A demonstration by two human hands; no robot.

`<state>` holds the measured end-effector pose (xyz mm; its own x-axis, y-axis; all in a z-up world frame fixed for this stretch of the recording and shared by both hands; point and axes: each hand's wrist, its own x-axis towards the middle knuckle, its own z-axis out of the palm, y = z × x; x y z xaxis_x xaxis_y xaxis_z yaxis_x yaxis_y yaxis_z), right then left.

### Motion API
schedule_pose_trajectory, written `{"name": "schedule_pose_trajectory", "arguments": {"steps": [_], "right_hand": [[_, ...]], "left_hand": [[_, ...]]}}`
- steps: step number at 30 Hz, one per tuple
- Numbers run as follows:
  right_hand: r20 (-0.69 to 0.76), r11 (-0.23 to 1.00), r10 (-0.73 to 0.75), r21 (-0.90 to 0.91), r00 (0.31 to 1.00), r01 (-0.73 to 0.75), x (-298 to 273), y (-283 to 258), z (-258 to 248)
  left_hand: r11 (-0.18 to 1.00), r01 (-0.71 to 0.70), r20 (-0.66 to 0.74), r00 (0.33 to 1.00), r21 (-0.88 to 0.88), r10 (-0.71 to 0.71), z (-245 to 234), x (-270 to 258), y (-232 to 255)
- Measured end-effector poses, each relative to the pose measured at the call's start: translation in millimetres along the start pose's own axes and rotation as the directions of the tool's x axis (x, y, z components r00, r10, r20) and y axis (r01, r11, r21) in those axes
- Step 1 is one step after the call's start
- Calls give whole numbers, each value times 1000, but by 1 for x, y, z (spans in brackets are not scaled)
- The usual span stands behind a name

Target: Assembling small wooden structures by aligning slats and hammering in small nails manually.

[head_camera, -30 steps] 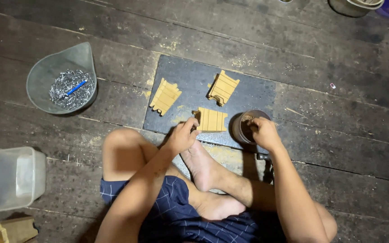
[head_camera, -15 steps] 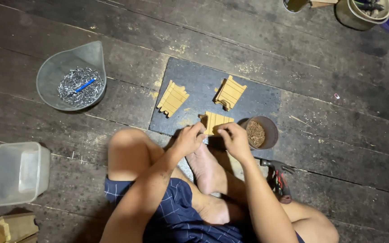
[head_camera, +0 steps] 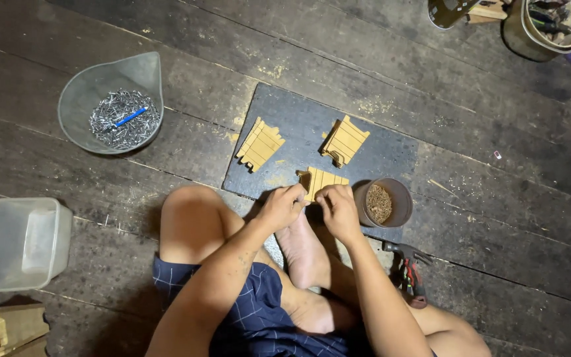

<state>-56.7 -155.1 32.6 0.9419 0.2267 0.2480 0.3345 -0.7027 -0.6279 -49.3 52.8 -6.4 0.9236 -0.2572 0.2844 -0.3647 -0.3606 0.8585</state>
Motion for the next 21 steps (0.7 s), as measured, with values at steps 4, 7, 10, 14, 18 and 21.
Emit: {"name": "schedule_pose_trajectory", "arguments": {"steps": [4, 7, 10, 14, 18, 21], "right_hand": [[7, 997, 2, -73, 1000, -2, -2, -1, 5], [-78, 993, 43, -103, 996, -51, -10, -7, -1], [-174, 925, 135, -331, 975, -187, -52, -10, -38], [-222, 418, 675, -671, 704, -613, -137, 5, -115], [42, 194, 977, -585, 210, -787, -144, 45, -142], [227, 401, 915, -418, 334, -815, -150, 62, -152]], "left_hand": [[1000, 6, 19, 1000, -2, -6, 0, -2, 1], [1000, -1, 28, 1000, 3, 1, 1, -1, -2], [1000, 5, 25, 1000, 17, -5, 11, -6, -11], [944, 283, 236, 918, 170, -318, 5, -1, 7], [928, 348, 296, 880, 132, -372, -5, 4, 30], [940, 311, 244, 909, 142, -338, -5, 8, 26]]}}
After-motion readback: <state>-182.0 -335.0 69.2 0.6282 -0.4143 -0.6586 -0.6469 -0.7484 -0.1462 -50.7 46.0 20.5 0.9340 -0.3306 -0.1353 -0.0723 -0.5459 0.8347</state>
